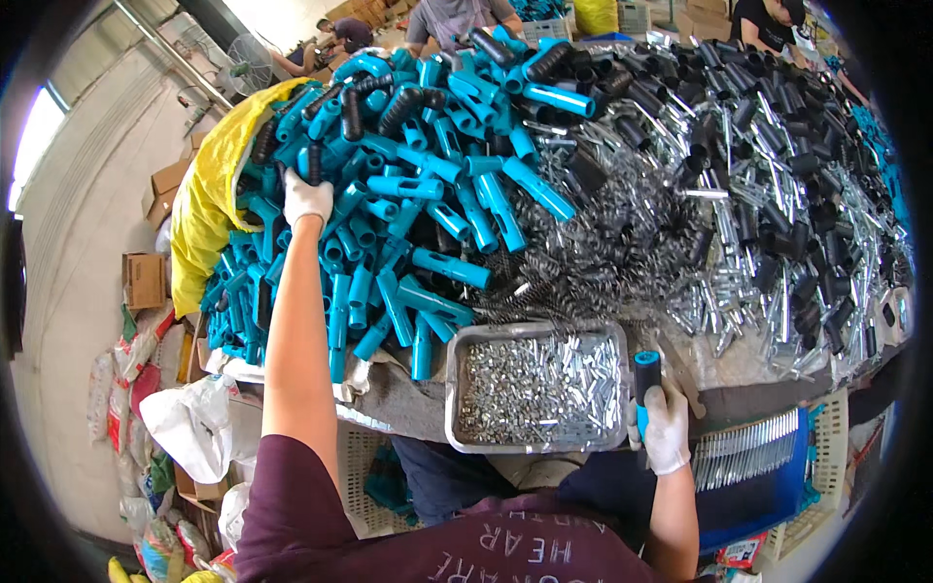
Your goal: The person assembles tools by fitting metal components and springs into plastic handles, inserting metal pins into the mechanisms by hand, and placing completed tools into a basket.
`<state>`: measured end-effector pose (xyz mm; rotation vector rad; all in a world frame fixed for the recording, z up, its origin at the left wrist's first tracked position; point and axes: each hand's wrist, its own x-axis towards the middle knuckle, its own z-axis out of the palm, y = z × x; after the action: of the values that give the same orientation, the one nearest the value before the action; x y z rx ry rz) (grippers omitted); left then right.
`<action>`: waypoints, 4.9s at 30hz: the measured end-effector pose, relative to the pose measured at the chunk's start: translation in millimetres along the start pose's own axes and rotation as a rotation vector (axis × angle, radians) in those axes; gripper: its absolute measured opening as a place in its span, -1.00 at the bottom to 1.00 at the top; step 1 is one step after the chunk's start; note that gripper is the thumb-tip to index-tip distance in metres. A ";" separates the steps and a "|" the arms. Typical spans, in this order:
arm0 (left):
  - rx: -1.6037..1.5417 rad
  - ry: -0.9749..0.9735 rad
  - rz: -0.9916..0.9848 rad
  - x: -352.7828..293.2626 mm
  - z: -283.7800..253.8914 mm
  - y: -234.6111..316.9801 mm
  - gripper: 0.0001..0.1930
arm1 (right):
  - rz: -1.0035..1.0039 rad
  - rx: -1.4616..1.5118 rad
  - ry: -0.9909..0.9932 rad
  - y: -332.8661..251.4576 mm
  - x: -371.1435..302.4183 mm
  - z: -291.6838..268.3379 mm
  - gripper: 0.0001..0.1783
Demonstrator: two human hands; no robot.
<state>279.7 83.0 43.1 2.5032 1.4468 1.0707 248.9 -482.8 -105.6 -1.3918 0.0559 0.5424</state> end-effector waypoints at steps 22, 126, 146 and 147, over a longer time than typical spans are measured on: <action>-0.855 -1.109 0.548 -260.8 -92.3 131.1 -0.46 | -0.299 -0.706 -0.118 -36.3 -45.1 28.6 -0.50; -1.338 -1.337 0.297 -253.2 -113.8 97.2 -0.50 | 0.326 -0.020 -0.530 -35.0 -38.6 37.8 -0.54; -1.178 -1.370 0.283 -266.2 -112.6 132.8 -0.45 | 0.300 0.098 -0.879 -37.1 -61.1 31.3 -0.55; -1.240 -1.393 0.366 -268.9 -116.9 139.2 -0.44 | 0.320 -0.049 -0.949 -31.6 -64.1 38.6 -0.55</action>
<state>228.1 -237.4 39.4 1.6588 -0.1264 -0.0638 194.5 -470.1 -46.5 -1.0566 -0.5099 1.4300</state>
